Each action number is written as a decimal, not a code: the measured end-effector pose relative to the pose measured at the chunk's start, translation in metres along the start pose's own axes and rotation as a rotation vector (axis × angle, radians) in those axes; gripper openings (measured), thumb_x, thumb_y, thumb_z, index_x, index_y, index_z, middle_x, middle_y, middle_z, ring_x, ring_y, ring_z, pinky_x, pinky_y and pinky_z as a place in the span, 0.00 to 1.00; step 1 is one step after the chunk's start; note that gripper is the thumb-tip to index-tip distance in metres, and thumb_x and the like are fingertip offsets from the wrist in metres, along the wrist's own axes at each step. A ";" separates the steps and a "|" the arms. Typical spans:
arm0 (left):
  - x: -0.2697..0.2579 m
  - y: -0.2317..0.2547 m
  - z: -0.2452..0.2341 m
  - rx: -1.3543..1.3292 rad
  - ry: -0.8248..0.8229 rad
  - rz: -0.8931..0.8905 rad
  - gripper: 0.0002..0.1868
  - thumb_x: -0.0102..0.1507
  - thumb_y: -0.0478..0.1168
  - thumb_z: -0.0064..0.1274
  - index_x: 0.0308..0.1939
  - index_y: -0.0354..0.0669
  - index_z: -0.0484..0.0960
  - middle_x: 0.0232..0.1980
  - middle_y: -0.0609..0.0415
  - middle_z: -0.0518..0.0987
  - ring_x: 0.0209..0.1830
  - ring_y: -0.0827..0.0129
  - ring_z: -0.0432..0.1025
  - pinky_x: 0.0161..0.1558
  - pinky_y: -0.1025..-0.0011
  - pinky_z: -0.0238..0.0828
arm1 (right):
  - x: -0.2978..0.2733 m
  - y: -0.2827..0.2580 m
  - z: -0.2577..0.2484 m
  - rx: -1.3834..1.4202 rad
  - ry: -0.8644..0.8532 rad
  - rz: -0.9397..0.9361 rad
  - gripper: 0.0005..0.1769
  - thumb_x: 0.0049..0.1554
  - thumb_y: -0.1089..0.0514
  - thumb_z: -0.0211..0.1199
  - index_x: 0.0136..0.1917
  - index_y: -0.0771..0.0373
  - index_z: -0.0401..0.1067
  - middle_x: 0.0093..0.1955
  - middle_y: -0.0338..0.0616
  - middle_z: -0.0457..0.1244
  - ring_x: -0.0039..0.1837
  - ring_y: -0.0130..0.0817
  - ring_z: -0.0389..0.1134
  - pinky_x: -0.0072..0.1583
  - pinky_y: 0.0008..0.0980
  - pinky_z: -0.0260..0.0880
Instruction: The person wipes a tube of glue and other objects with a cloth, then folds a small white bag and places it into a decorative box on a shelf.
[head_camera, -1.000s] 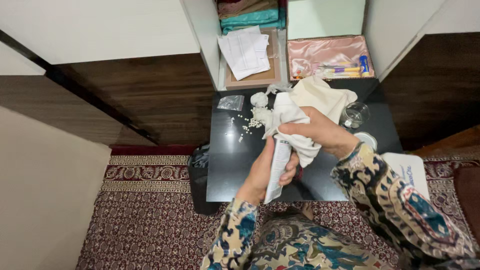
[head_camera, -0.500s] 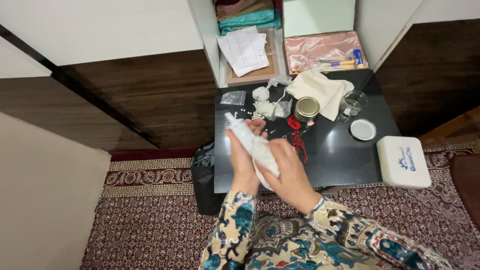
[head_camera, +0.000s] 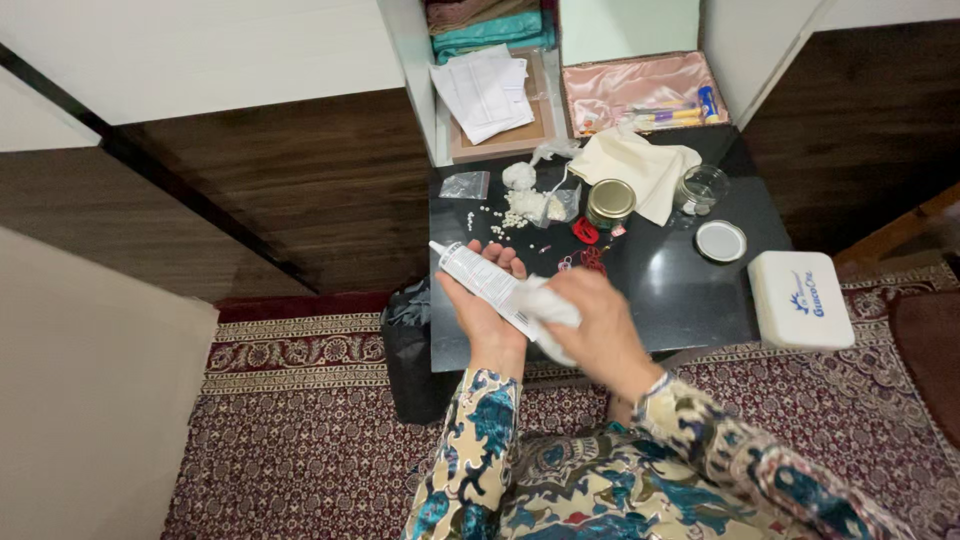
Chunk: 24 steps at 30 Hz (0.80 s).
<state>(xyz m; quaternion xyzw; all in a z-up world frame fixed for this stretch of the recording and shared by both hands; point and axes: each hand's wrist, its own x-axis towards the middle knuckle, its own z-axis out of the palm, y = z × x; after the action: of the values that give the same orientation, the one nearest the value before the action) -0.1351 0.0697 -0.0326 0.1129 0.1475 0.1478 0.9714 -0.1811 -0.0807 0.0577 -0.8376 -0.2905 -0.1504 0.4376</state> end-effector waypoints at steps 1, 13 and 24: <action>-0.003 0.000 0.002 0.009 -0.013 0.006 0.36 0.70 0.71 0.27 0.57 0.45 0.72 0.45 0.50 0.78 0.45 0.61 0.74 0.47 0.63 0.75 | 0.002 0.005 -0.002 -0.012 0.017 0.056 0.20 0.45 0.62 0.70 0.52 0.64 0.74 0.53 0.52 0.67 0.57 0.54 0.68 0.59 0.45 0.69; -0.018 -0.002 0.018 0.050 -0.017 0.038 0.36 0.69 0.72 0.29 0.56 0.45 0.72 0.44 0.49 0.78 0.45 0.59 0.74 0.49 0.63 0.75 | -0.008 -0.011 -0.019 -0.087 -0.044 0.027 0.17 0.46 0.60 0.69 0.50 0.63 0.75 0.50 0.50 0.67 0.56 0.52 0.68 0.57 0.45 0.68; -0.017 -0.001 0.011 0.052 0.002 0.026 0.36 0.69 0.73 0.27 0.54 0.46 0.72 0.42 0.49 0.78 0.44 0.59 0.75 0.48 0.62 0.75 | -0.012 -0.022 -0.014 -0.089 -0.051 -0.060 0.18 0.46 0.58 0.69 0.51 0.63 0.75 0.49 0.50 0.66 0.55 0.53 0.67 0.56 0.45 0.68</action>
<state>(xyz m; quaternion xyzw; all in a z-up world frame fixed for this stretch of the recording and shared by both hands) -0.1468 0.0618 -0.0183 0.1398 0.1508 0.1565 0.9660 -0.2042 -0.0867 0.0740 -0.8506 -0.3196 -0.1551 0.3875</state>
